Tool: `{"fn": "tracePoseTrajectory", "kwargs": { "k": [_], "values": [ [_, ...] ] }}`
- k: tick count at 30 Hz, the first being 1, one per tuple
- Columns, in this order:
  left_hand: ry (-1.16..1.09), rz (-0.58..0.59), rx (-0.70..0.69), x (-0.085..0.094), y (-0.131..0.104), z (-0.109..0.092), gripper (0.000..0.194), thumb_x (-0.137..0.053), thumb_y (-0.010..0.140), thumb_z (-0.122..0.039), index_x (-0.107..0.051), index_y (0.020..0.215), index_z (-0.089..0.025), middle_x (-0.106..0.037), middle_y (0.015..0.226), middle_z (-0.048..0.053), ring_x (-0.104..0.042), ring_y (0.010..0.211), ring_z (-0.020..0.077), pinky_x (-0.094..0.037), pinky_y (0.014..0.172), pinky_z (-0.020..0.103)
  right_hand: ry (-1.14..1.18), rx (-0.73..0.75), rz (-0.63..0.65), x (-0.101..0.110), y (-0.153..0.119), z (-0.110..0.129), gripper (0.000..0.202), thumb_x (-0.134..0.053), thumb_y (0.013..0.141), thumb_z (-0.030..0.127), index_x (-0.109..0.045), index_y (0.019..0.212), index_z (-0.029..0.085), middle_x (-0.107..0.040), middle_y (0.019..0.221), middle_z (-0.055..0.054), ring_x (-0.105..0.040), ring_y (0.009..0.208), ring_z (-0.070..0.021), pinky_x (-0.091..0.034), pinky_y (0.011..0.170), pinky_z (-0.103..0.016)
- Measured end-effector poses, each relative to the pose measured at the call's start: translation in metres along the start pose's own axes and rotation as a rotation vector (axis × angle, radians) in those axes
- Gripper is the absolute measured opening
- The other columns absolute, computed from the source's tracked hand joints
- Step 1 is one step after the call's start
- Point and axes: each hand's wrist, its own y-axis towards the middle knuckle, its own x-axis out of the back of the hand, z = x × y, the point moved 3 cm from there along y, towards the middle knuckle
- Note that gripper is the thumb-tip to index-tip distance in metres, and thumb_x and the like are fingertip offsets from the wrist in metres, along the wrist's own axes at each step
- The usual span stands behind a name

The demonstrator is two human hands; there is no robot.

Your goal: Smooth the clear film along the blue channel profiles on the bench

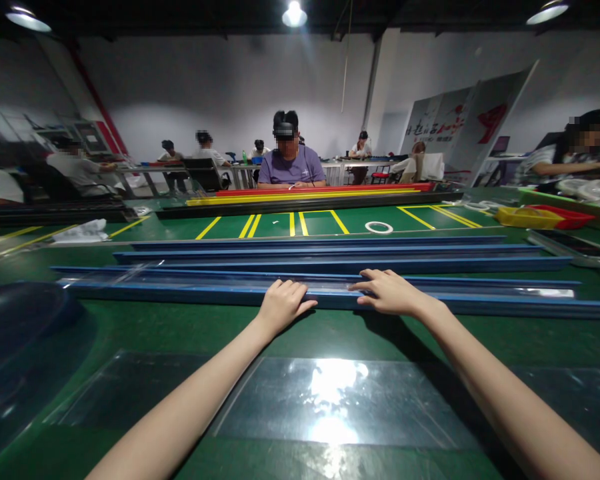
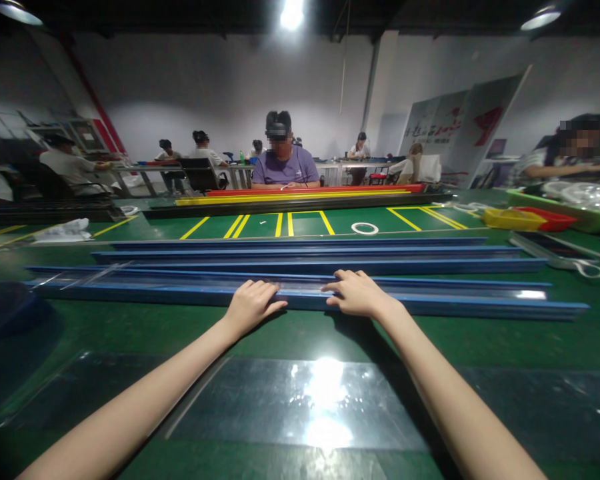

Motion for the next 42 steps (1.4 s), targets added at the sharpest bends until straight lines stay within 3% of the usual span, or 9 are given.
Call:
{"fn": "tracePoseTrajectory", "kwargs": {
  "k": [13, 42],
  "values": [
    [-0.002, 0.006, 0.015, -0.0016, 0.0013, 0.0011, 0.036, -0.039, 0.083, -0.048, -0.054, 0.073, -0.016, -0.061, 0.066, 0.002, -0.054, 0.063, 0.0154, -0.029, 0.058, 0.027, -0.011, -0.005, 0.038, -0.0020, 0.0006, -0.0015, 0.039, -0.035, 0.084, 0.041, -0.048, 0.120, 0.034, -0.050, 0.113, -0.012, -0.049, 0.103, -0.0259, -0.035, 0.080, -0.038],
    [-0.057, 0.201, 0.094, -0.0011, 0.0069, 0.0052, 0.039, -0.038, 0.082, -0.052, -0.053, 0.072, -0.018, -0.064, 0.071, 0.003, -0.057, 0.067, 0.0171, -0.035, 0.056, 0.025, -0.042, -0.008, 0.051, -0.0061, 0.0025, -0.0020, 0.040, -0.033, 0.085, 0.042, -0.043, 0.123, 0.038, -0.048, 0.112, -0.012, -0.048, 0.103, -0.0263, -0.034, 0.080, -0.039]
  ]
}}
